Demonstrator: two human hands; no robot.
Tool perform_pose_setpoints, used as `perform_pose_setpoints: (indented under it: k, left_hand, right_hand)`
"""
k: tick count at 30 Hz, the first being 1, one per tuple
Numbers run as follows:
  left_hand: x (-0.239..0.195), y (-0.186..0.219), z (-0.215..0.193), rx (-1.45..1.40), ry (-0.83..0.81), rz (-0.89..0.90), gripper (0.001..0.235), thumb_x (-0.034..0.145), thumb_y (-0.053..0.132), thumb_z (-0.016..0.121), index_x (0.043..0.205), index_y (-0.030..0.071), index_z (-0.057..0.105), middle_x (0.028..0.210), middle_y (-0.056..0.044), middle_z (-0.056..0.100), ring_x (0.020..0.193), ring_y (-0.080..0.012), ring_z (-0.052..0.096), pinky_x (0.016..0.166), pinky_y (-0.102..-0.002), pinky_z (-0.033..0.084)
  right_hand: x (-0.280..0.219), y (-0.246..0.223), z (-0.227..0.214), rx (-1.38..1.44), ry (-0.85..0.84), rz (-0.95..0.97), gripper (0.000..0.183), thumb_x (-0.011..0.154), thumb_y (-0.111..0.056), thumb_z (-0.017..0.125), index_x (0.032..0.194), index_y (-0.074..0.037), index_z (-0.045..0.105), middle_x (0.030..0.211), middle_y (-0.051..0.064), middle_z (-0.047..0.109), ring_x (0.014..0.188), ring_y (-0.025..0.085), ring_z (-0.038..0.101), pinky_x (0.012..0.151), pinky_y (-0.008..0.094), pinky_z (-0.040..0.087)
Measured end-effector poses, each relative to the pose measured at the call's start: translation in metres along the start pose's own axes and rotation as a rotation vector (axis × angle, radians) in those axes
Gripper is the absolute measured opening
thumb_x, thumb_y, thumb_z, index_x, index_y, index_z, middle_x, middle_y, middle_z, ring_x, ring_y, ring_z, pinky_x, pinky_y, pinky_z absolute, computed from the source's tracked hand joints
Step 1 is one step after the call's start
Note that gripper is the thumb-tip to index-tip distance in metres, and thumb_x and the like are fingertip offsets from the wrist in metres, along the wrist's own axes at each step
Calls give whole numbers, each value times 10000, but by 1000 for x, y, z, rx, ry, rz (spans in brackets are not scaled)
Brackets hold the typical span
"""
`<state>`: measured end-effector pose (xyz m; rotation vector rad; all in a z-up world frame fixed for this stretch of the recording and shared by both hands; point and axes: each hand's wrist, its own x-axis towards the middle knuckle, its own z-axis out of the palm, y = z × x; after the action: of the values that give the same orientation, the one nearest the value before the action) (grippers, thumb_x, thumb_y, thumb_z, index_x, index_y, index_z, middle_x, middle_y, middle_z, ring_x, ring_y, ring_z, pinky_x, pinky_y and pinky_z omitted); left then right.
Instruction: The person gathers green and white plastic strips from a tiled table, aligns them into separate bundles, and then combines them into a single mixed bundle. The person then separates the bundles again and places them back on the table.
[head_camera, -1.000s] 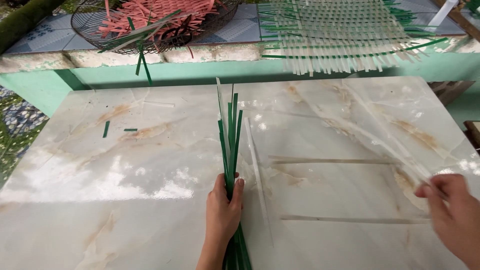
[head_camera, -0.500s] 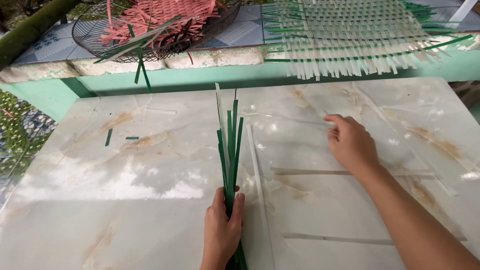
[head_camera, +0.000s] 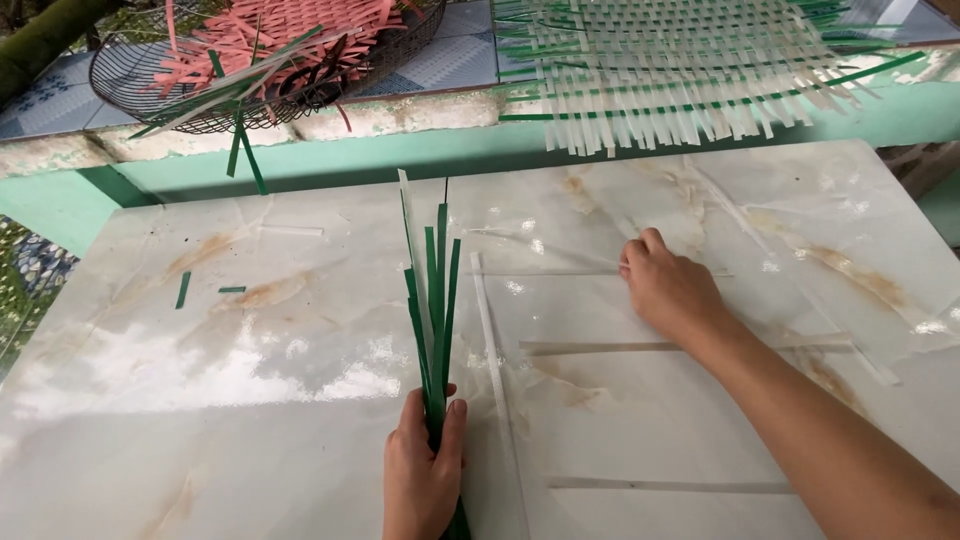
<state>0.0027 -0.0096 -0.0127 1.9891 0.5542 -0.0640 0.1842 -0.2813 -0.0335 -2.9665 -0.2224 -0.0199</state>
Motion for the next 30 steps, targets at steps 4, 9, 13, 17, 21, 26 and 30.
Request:
perform_pose_setpoints:
  k: [4, 9, 13, 17, 21, 26, 30]
  left_hand:
    - [0, -3, 0, 14, 3, 14, 322, 900, 403, 522, 1082, 184, 671, 524, -28, 591, 471, -166, 571, 528, -298, 467]
    - [1, -4, 2, 7, 16, 26, 318, 897, 395, 531, 1077, 175, 674, 526, -31, 593, 468, -171, 578, 538, -300, 478]
    - [1, -4, 2, 0, 20, 14, 299, 905, 374, 540, 1059, 149, 661, 618, -17, 658, 477, -171, 593, 533, -299, 509]
    - [1, -1, 3, 35, 23, -2, 288, 911, 370, 536, 1048, 155, 669, 639, -21, 646, 501, -173, 592, 549, -306, 491]
    - [3, -1, 4, 44, 32, -44, 296, 911, 375, 541, 1065, 150, 659, 692, -30, 675, 509, -189, 623, 561, -313, 545]
    - [2, 0, 4, 46, 46, -37, 301, 905, 370, 538, 1070, 155, 668, 665, -43, 660, 506, -193, 613, 555, -317, 542]
    - [0, 1, 3, 53, 46, -35, 300, 907, 376, 530, 1062, 160, 668, 717, -18, 666, 517, -188, 614, 565, -315, 520]
  right_hand:
    - [-4, 7, 7, -228, -68, -119, 129, 863, 31, 370, 863, -63, 457, 1028, 113, 420, 384, 295, 393, 387, 417, 265]
    - [-15, 15, -7, -92, 39, -131, 32, 927, -119, 410, 906, -99, 424, 848, 49, 531, 441, 270, 454, 419, 412, 313]
    - [-31, 21, -37, 63, 160, 8, 171, 937, -269, 427, 1047, -140, 447, 656, 58, 678, 597, 377, 641, 577, 498, 464]
    - [-35, 44, -68, -22, 114, 205, 795, 792, -792, 291, 1200, -127, 442, 634, 78, 647, 605, 318, 682, 522, 423, 487]
    - [-24, 95, -68, -144, -18, 455, 572, 901, -581, 533, 1277, -150, 523, 1097, 164, 712, 987, 413, 684, 785, 488, 525]
    - [-22, 138, -55, -112, -213, 625, 360, 919, -434, 572, 1174, -202, 674, 1124, 80, 706, 1005, 332, 679, 779, 420, 528]
    - [-28, 137, -60, -105, -258, 598, 310, 866, -308, 559, 1127, -183, 669, 1037, 58, 720, 893, 296, 686, 707, 380, 515]
